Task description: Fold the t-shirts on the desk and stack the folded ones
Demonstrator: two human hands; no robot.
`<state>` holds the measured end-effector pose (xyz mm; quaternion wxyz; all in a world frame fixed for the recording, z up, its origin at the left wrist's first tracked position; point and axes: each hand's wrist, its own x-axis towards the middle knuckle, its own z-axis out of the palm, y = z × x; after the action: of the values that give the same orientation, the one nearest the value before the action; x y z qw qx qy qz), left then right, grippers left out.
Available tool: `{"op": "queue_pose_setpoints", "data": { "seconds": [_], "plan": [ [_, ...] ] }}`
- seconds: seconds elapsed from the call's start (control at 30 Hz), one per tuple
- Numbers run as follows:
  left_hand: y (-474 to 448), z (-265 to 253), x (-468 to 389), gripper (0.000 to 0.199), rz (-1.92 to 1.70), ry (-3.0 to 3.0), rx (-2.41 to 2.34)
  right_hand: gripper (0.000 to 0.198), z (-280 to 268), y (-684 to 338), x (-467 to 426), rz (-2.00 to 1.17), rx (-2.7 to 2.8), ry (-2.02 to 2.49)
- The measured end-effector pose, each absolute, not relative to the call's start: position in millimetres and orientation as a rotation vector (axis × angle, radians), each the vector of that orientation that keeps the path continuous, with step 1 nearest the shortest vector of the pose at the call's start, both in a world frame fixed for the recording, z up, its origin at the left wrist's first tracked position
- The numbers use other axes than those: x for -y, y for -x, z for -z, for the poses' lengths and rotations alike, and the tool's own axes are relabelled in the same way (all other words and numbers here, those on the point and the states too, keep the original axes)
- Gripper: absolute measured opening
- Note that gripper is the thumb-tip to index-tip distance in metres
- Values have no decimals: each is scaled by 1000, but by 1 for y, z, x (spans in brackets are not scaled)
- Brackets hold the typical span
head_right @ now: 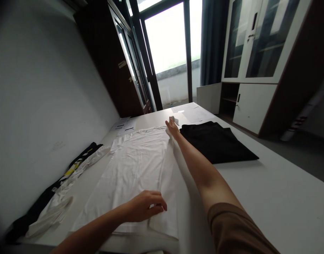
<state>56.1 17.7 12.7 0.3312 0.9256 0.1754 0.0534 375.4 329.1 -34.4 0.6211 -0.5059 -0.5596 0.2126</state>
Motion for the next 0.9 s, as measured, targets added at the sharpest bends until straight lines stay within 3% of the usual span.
{"op": "queue_pose_setpoints", "data": {
  "seconds": [0.07,0.43,0.7,0.9],
  "plan": [
    [-47,-13,-12,22,-168,-2359,-546,92,27,-362,-335,-490,1373,1238],
    [-1,27,11,79,-689,-2051,-1028,76,34,-265,-365,-378,1587,1486],
    [-38,19,23,77,-304,-2223,-1350,70,35,-207,-383,-309,1617,1571],
    [-44,31,25,61,-387,-2151,-1299,72,26,-188,-405,-377,1606,1605]
  ]
}}
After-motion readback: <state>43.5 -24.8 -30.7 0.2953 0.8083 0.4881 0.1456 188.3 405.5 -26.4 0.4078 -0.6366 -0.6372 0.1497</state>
